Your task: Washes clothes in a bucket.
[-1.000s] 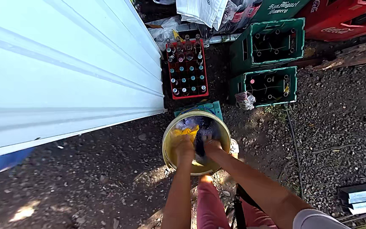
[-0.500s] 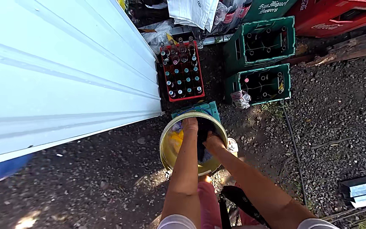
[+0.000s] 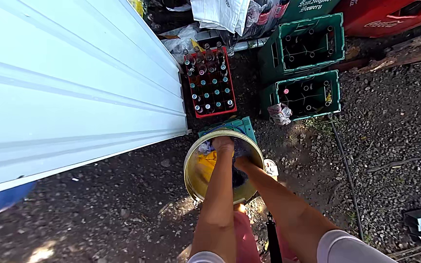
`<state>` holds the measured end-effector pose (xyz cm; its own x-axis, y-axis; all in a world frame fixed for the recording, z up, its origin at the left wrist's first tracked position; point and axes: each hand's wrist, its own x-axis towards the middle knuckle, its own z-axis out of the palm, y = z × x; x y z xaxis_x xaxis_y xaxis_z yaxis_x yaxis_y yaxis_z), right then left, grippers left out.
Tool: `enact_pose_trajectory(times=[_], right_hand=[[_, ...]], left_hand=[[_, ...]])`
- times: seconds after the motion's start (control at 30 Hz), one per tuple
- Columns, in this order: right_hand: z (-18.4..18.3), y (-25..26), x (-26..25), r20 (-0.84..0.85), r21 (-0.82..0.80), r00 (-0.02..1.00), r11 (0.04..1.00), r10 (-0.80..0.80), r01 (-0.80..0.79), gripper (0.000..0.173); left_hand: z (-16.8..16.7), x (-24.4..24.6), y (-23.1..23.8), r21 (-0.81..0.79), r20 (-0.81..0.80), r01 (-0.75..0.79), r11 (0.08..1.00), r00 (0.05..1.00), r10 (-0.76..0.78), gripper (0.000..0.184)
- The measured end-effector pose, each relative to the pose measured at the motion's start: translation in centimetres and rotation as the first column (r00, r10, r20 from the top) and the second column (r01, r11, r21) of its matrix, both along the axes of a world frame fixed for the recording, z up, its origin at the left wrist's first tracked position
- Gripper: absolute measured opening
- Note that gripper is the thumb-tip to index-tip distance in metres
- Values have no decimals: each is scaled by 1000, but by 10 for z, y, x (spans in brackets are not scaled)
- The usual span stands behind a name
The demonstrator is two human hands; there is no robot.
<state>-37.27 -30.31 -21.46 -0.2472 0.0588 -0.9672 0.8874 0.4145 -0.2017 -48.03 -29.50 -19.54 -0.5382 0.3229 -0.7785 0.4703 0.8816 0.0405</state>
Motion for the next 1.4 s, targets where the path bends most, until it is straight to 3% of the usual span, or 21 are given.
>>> enact_pose_trajectory(times=[0.17,0.27,0.33,0.37,0.43,0.5,0.63,0.7,0.8,0.87,0.97,1.03,1.13,1.27,1.3,1.4], right_hand=[[13,-3,15,-129,-21,982,991,-137,136,46],[34,-1,11,-68,66,997,998,26,-21,43],[71,1,-5,65,105,990,986,125,-132,37],[89,2,-11,31,151,986,975,161,-164,35],[108,-5,-16,-237,271,945,950,223,-156,36],[102,-18,-22,-476,270,830,946,291,-177,42],[49,-22,-32,-482,244,785,920,389,-306,71],[22,-15,-35,-422,287,791,893,442,-346,84],[6,-13,-45,-336,288,802,865,494,-412,86],[3,-15,-54,-289,286,806,850,517,-443,79],[2,-23,-57,-253,329,831,852,495,-408,54],[6,-27,-57,-186,289,870,872,456,-395,51],[7,-28,-57,-112,236,862,856,494,-460,47],[9,-29,-57,-106,250,849,840,518,-481,47],[7,-29,-55,-150,283,842,838,519,-466,47],[8,-21,-56,-309,344,810,853,498,-393,51]], left_hand=[[19,38,-44,112,14,73,991,997,-75,55],[34,60,-82,349,-65,95,932,995,-76,40],[40,74,-111,569,-222,57,821,971,86,30],[50,76,-122,556,-197,-46,830,963,185,39],[61,75,-139,391,-91,-334,858,913,397,77],[47,74,-152,259,-18,-545,797,823,568,106],[14,72,-151,175,211,-770,614,638,740,126],[-1,68,-144,149,231,-776,612,629,742,131],[-21,69,-137,103,135,-694,713,719,681,114],[-29,68,-136,103,102,-662,742,750,654,100],[-12,56,-129,-72,239,-588,806,774,586,65],[-7,50,-127,-151,337,-510,847,779,529,54],[-8,51,-129,-214,443,-404,889,771,457,47],[-3,52,-137,-205,507,-383,901,745,433,46],[-4,56,-139,-155,459,-436,886,763,455,46],[-13,58,-148,188,68,-571,799,819,570,51]])
